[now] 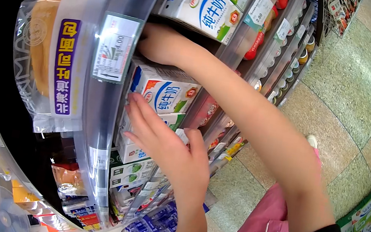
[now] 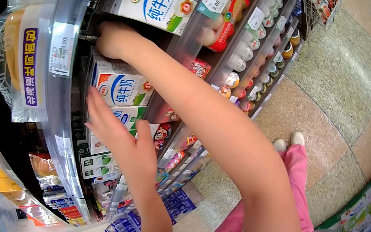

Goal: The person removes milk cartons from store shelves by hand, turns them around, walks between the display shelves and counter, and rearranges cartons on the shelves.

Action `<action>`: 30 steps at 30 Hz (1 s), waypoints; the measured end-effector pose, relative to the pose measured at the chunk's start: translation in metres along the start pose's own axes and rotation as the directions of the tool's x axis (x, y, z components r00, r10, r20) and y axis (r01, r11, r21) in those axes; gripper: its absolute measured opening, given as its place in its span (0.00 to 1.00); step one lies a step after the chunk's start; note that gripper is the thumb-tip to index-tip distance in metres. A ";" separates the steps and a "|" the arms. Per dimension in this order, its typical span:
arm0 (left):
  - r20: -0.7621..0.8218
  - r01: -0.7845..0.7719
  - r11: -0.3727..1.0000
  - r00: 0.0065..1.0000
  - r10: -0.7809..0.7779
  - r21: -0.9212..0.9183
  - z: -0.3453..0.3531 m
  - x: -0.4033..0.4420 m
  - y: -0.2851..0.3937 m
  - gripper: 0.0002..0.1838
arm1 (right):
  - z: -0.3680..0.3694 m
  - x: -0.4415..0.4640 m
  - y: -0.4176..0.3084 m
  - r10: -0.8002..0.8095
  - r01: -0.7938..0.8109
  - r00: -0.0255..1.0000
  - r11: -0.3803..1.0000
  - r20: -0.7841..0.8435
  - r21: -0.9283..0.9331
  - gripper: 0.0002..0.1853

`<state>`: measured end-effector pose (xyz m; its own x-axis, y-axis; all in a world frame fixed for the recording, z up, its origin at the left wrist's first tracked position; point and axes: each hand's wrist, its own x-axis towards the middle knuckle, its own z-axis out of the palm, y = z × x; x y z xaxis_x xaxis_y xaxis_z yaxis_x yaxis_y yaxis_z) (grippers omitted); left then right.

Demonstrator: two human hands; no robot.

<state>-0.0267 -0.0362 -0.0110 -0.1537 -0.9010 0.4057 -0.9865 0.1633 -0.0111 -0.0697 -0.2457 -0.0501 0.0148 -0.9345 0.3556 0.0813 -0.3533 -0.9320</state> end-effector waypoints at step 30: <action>0.012 0.010 1.000 1.000 -0.010 -0.017 -0.002 0.002 0.003 0.50 | 0.030 0.050 0.007 -0.382 0.364 0.920 0.915 0.085 0.175 0.17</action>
<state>-0.0300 -0.0367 -0.0089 -0.1447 -0.9074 0.3946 -0.9869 0.1610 0.0084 -0.0390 -0.2938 -0.0371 0.0677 -0.7214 0.6892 0.2543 -0.6555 -0.7110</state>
